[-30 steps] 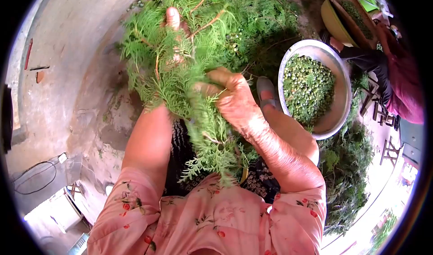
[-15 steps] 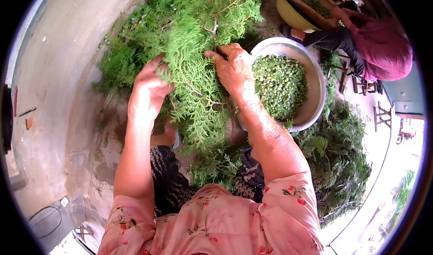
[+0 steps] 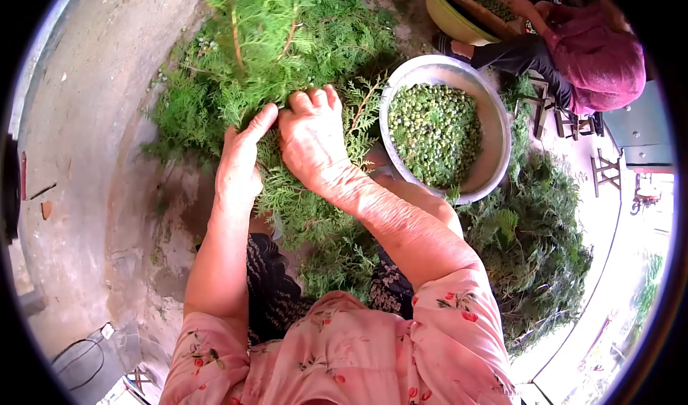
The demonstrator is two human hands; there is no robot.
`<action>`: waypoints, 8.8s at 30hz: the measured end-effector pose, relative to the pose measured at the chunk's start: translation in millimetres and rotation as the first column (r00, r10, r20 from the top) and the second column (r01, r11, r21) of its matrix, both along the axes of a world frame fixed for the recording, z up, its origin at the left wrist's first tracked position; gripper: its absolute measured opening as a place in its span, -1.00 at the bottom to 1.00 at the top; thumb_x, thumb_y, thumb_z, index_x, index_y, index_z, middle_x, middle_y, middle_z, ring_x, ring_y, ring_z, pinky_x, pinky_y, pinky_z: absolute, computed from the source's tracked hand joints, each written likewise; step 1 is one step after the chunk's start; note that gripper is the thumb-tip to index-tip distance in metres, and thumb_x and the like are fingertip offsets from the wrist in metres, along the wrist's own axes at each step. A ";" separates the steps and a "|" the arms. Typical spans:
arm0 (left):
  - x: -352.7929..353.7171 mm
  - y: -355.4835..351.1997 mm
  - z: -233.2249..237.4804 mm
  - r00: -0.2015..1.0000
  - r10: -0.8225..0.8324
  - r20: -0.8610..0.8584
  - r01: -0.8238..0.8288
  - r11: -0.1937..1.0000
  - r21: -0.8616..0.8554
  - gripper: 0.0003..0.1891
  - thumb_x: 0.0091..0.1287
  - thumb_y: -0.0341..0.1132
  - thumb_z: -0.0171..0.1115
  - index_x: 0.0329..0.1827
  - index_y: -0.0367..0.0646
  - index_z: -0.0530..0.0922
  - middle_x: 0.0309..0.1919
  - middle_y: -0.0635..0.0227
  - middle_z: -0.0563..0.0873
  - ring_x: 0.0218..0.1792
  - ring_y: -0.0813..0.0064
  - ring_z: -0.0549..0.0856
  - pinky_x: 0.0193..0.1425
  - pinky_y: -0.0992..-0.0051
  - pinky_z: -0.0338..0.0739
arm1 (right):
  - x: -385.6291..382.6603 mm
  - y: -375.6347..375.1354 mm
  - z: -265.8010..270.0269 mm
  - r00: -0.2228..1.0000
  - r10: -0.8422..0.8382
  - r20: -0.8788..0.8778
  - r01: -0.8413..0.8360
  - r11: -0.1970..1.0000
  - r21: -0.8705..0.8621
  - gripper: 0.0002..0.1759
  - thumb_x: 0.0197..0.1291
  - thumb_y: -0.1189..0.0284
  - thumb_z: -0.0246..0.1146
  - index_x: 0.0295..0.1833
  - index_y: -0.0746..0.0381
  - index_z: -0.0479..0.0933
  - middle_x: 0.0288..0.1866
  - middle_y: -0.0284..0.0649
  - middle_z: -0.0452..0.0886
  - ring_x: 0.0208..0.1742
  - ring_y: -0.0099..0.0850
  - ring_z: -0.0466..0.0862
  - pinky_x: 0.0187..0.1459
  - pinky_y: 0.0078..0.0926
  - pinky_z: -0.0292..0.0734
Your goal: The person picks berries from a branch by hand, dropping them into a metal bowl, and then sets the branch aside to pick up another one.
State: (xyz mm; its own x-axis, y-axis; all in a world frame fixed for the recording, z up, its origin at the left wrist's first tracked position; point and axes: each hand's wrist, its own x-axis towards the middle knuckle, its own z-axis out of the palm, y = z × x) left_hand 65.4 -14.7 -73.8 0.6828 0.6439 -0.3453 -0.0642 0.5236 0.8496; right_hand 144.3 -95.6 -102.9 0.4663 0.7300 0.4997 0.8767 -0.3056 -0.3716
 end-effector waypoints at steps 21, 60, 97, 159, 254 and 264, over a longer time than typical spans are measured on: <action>-5.1 47.7 -29.5 0.898 0.440 -0.025 -0.439 0.886 -0.151 -0.66 0.10 -0.29 0.32 -0.09 -0.23 0.53 -0.15 0.30 0.59 -0.13 0.41 0.57 0.00 0.35 0.49 | 23.3 -29.2 15.4 0.812 0.059 -0.581 -0.078 0.997 -0.008 -0.50 0.06 0.17 0.27 -0.09 0.39 0.40 -0.33 0.10 0.56 -0.26 -0.12 0.62 -0.29 -0.32 0.47; -44.7 138.4 -124.6 0.997 0.001 0.072 0.022 0.946 -0.322 -0.85 0.24 -0.31 0.17 -0.21 -0.17 0.53 -0.32 0.42 0.67 -0.35 0.59 0.65 -0.31 0.57 0.60 | -0.9 -495.4 35.4 0.013 -0.885 -0.465 0.937 -0.151 0.314 -0.57 0.14 0.21 0.19 -0.07 0.38 0.42 -0.30 -0.11 0.51 -0.25 -0.32 0.52 -0.19 -0.39 0.44; 59.0 -47.9 -106.2 0.928 -0.368 0.054 0.357 0.839 -0.411 -0.87 0.24 -0.26 0.17 -0.32 -0.12 0.56 -0.39 0.49 0.67 -0.40 0.64 0.63 -0.39 0.64 0.54 | -116.3 -287.6 4.8 0.746 -0.642 -0.177 0.609 0.765 -0.211 -0.45 -0.15 0.24 0.29 0.01 0.20 0.36 -0.01 -0.08 0.35 0.06 -0.11 0.35 -0.01 -0.21 0.30; 81.8 -51.1 -149.7 0.962 -0.261 -0.081 0.181 0.831 -0.526 -0.76 0.28 -0.16 0.07 -0.35 -0.14 0.57 -0.45 0.43 0.69 -0.45 0.55 0.66 -0.42 0.57 0.59 | -118.0 -365.5 20.9 0.563 -0.747 -0.353 0.806 0.590 0.037 -0.52 -0.05 0.36 0.24 0.05 0.25 0.40 0.10 -0.06 0.39 0.13 -0.08 0.36 0.10 -0.21 0.28; -56.1 50.8 -36.1 0.969 0.246 -0.037 -0.248 0.954 -0.165 -0.92 0.23 -0.39 0.14 -0.30 -0.20 0.50 -0.38 0.33 0.63 -0.37 0.52 0.59 -0.27 0.56 0.51 | 5.9 -115.3 -236.1 -0.273 -0.423 -0.864 0.314 0.809 -0.496 -0.68 0.16 0.55 0.06 0.06 0.26 0.30 -0.14 -0.17 0.49 -0.29 -0.27 0.61 -0.36 -0.35 0.55; -70.5 68.3 -42.8 0.993 0.086 0.085 -0.052 0.940 -0.337 -0.81 0.28 -0.46 0.06 -0.07 -0.30 0.45 -0.26 0.27 0.62 -0.26 0.49 0.59 -0.13 0.52 0.47 | 21.1 -68.8 -339.6 -0.351 -0.288 -0.891 0.425 0.799 -0.425 -0.42 0.16 0.60 0.05 0.29 0.30 0.04 -0.01 -0.06 0.40 -0.29 -0.20 0.61 -0.41 -0.32 0.60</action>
